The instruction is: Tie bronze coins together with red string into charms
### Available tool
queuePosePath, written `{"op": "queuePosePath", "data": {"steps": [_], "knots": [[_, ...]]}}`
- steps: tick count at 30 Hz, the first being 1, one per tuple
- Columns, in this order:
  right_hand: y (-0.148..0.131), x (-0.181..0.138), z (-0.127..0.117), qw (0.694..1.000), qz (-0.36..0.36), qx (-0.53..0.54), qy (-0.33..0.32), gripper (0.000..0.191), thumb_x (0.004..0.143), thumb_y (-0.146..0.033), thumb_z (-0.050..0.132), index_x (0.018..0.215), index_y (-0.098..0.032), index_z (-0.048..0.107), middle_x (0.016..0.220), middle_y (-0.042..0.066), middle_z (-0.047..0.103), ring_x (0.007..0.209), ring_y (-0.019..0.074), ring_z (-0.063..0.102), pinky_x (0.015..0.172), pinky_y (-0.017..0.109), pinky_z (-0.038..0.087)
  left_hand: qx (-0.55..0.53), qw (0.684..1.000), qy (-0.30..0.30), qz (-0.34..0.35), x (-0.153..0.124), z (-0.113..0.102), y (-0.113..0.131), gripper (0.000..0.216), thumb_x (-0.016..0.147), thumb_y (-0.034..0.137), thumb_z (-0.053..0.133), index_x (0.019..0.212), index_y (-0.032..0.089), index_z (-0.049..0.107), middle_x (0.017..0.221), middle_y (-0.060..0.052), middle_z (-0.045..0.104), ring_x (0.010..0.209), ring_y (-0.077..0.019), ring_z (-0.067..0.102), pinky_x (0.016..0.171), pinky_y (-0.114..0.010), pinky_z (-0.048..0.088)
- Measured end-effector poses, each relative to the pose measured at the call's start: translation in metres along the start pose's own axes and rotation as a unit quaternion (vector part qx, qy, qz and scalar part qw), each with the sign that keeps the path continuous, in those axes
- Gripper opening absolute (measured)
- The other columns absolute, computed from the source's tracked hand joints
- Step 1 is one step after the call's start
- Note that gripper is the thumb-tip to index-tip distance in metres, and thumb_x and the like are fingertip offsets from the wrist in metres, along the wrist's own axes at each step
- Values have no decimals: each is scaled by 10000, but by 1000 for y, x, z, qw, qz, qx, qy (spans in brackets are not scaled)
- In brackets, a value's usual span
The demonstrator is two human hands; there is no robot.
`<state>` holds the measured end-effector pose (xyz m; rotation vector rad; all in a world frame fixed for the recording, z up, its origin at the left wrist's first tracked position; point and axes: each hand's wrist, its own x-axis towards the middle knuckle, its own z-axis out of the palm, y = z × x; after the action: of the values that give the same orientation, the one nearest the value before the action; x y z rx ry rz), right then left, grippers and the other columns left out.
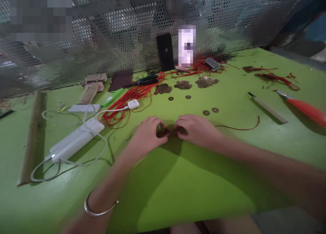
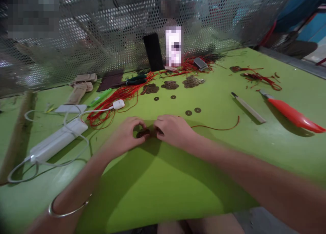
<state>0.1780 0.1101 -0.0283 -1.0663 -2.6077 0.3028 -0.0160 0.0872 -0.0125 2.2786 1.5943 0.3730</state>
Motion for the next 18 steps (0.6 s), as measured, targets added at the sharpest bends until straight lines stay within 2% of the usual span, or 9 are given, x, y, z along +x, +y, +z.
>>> {"op": "queuePosePath", "data": {"steps": [18], "knots": [[-1, -3, 8, 996, 31, 81, 11, 82, 754, -140, 617, 807, -178, 666, 784, 18, 673, 671, 139, 579, 602, 243, 400, -2, 1000, 0, -3, 0, 0, 1, 182, 698, 289, 636, 825, 179, 566, 920, -49, 580, 936, -232, 528, 854, -400, 435]]}}
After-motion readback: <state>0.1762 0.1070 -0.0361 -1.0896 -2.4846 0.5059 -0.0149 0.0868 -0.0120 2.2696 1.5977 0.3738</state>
